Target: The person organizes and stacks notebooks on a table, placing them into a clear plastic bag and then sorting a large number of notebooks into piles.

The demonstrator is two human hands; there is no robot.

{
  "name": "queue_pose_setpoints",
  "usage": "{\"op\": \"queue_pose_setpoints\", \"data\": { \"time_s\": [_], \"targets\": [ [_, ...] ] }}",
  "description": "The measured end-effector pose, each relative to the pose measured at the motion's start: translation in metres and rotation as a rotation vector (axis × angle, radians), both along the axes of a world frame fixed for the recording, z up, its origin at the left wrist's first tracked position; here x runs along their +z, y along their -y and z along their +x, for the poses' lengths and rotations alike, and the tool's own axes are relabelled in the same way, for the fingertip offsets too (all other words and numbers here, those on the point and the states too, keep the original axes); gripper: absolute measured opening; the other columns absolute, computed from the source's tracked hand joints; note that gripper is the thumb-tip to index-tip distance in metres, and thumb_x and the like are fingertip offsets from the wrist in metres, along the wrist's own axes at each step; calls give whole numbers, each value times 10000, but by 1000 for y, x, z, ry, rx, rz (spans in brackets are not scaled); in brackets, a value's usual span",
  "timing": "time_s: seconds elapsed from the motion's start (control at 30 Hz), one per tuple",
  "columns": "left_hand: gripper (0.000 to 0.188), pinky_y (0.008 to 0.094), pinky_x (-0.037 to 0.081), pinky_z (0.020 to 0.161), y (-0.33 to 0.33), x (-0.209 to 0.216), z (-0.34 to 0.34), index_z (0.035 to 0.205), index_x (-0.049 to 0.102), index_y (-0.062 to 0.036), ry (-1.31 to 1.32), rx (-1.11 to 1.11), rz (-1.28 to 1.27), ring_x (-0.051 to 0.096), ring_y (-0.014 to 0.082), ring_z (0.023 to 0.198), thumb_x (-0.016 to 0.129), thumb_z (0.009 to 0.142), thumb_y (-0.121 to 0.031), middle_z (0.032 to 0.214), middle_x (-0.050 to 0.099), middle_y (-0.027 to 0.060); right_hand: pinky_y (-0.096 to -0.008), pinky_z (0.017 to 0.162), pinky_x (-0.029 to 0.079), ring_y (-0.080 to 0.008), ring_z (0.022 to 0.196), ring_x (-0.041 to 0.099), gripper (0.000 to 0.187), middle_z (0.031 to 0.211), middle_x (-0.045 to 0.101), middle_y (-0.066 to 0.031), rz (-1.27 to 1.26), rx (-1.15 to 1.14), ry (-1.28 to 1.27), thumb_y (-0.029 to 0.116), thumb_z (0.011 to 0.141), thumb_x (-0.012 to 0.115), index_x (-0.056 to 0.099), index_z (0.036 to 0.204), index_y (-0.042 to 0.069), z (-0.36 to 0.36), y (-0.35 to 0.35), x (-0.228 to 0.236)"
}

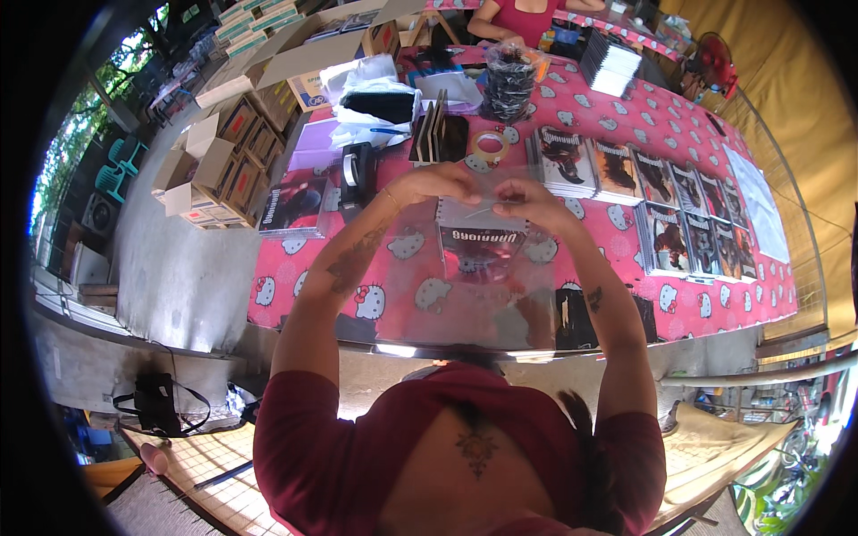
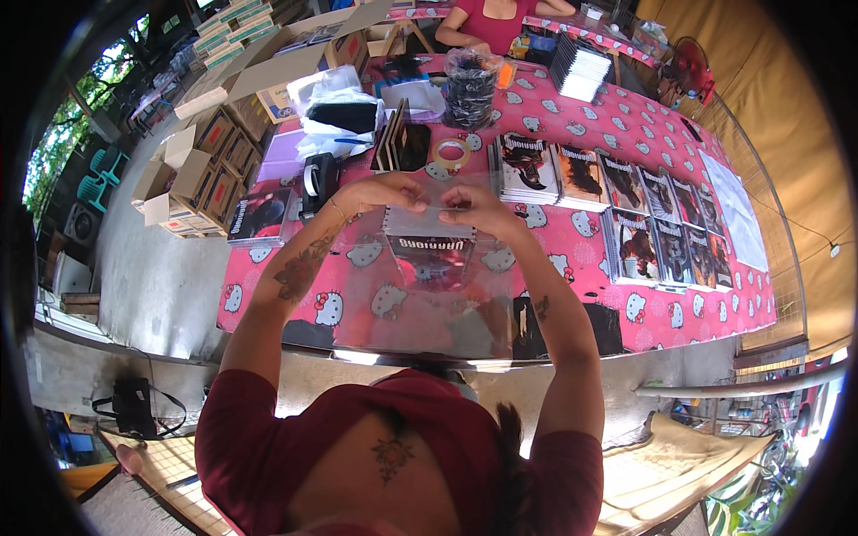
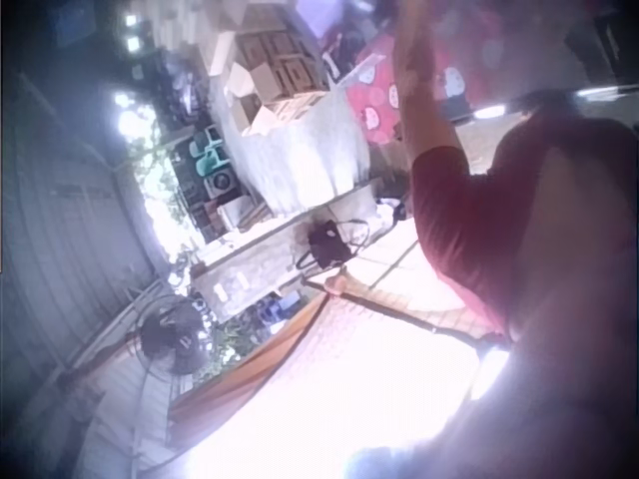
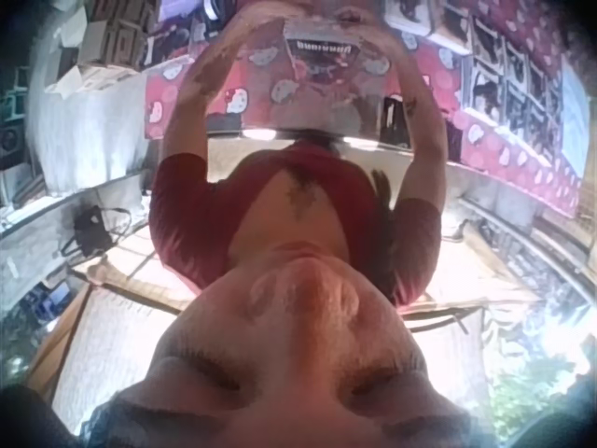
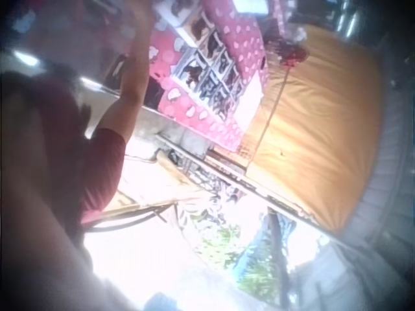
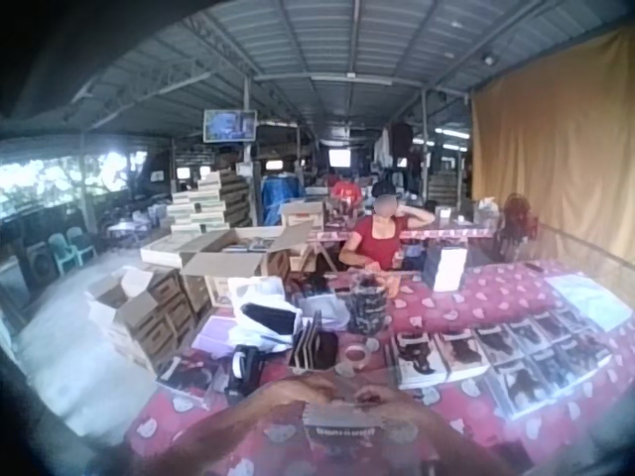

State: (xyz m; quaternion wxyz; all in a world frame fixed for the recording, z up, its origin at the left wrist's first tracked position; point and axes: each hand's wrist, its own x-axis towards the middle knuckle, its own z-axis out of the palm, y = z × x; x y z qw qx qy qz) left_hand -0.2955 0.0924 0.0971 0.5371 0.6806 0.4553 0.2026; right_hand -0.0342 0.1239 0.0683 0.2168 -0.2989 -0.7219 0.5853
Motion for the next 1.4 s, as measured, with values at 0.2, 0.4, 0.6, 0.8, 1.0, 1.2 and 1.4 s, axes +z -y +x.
{"op": "queue_pose_setpoints", "data": {
  "time_s": [0.2, 0.4, 0.6, 0.8, 1.0, 1.2, 1.4],
  "targets": [
    [216, 255, 490, 623, -11, -39, -9, 982, 700, -5, 412, 654, 86, 658, 124, 735, 687, 904, -206, 806, 682, 52, -264, 829, 482, -129, 916, 608, 375, 975, 653, -50, 13, -68, 45, 204, 834, 771, 633, 1130, 20, 3, 15, 14],
    [263, 332, 529, 704, 79, -147, -211, 976, 710, -36, -545, 1188, 607, 565, 246, 600, 726, 824, -250, 786, 645, 84, -269, 806, 486, -125, 931, 610, 360, 983, 654, -52, 91, -49, 20, 190, 850, 746, 622, 1134, 7, -10, 21, 15],
    [209, 263, 469, 632, 90, -154, -175, 952, 702, -70, 483, 1290, 229, 476, 59, 581, 718, 835, -243, 769, 601, -26, -287, 847, 458, -134, 955, 596, 378, 1024, 643, -48, 75, -40, 49, 240, 887, 697, 604, 1185, 28, 1, 16, 9],
    [110, 343, 512, 546, 125, -183, -190, 835, 672, -52, -344, 1360, 474, 667, 228, 647, 636, 836, -156, 772, 695, 124, -279, 837, 459, -124, 947, 589, 374, 1003, 636, -42, 62, 7, 30, 237, 887, 699, 601, 1184, 32, -9, 15, 8],
    [255, 377, 539, 652, 68, 21, -75, 860, 676, -53, -247, 483, 797, 682, 232, 702, 734, 796, -293, 794, 684, 110, -270, 817, 467, -114, 949, 586, 377, 988, 630, -40, 94, -70, 33, 238, 886, 706, 597, 1189, 40, 0, 23, 7],
    [236, 307, 458, 614, -57, 28, 5, 874, 676, -72, -487, -445, 93, 610, 138, 730, 695, 855, -306, 774, 656, 25, -299, 821, 489, -153, 946, 607, 402, 979, 647, -65, 68, -61, -33, 243, 859, 739, 606, 1177, 35, -1, 21, 4],
    [447, 294, 513, 781, -52, -125, -26, 1252, 578, -62, 386, -1, -689, 636, 143, 969, 666, 894, -314, 1126, 660, 57, -360, 870, 489, -200, 1039, 602, 550, 1196, 594, -99, 299, -233, 116, 292, 817, 774, 551, 1283, 102, -1, 24, -2]
  ]
}}
